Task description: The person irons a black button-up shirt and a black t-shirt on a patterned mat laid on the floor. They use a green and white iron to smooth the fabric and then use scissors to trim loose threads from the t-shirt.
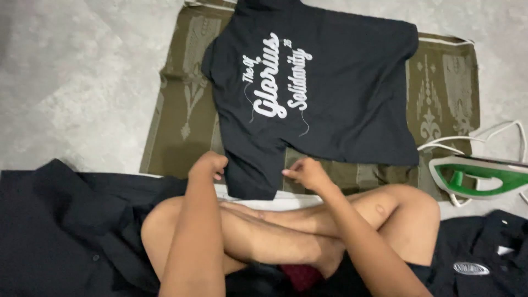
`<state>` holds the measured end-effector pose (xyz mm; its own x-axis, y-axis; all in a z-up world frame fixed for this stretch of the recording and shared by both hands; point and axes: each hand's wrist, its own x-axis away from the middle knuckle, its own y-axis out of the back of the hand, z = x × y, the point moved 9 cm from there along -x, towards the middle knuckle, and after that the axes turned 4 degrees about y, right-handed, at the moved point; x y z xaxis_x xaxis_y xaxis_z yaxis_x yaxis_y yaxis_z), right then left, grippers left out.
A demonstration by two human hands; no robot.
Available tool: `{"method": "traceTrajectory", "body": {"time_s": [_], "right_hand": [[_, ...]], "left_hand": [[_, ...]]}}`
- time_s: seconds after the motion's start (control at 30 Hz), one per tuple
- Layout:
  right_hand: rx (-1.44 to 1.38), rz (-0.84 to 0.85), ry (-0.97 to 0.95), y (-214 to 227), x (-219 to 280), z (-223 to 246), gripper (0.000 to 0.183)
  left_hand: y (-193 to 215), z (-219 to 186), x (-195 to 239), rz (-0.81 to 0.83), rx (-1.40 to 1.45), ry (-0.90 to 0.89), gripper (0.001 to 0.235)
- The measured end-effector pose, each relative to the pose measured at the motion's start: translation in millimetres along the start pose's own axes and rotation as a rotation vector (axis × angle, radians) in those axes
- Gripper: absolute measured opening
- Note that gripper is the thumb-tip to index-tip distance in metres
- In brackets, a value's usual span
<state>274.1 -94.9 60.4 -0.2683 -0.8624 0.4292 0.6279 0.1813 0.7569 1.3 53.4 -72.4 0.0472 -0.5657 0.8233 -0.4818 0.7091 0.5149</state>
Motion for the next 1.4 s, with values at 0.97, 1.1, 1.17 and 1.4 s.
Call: {"method": "traceTrajectory", "body": {"time_s": [0.97, 1.1, 1.17, 1.4], "right_hand": [[-0.623, -1.467, -0.068, 194.0, 237.7, -323.9, 0.028], [-0.546, -1.220, -0.233, 177.0, 199.0, -374.1, 0.063], [-0.662, -1.097, -0.146, 172.8, 173.6, -380.1, 0.070], [-0.288, -1.216, -0.394, 199.0, 162.1, -453.9, 0.036]], "left_hand": [[11.4, -17.5, 126.1, -0.239, -0.275, 0.012, 0.034], [6.6, -61.8, 131.5, -0.801, -0.457, -0.250, 0.039], [-18.4, -111.5, 204.7, -1.050, -0.395, -0.921, 0.033], [-104.4, -120.9, 195.8, -0.440, -0.749, -0.822, 0.031]]}}
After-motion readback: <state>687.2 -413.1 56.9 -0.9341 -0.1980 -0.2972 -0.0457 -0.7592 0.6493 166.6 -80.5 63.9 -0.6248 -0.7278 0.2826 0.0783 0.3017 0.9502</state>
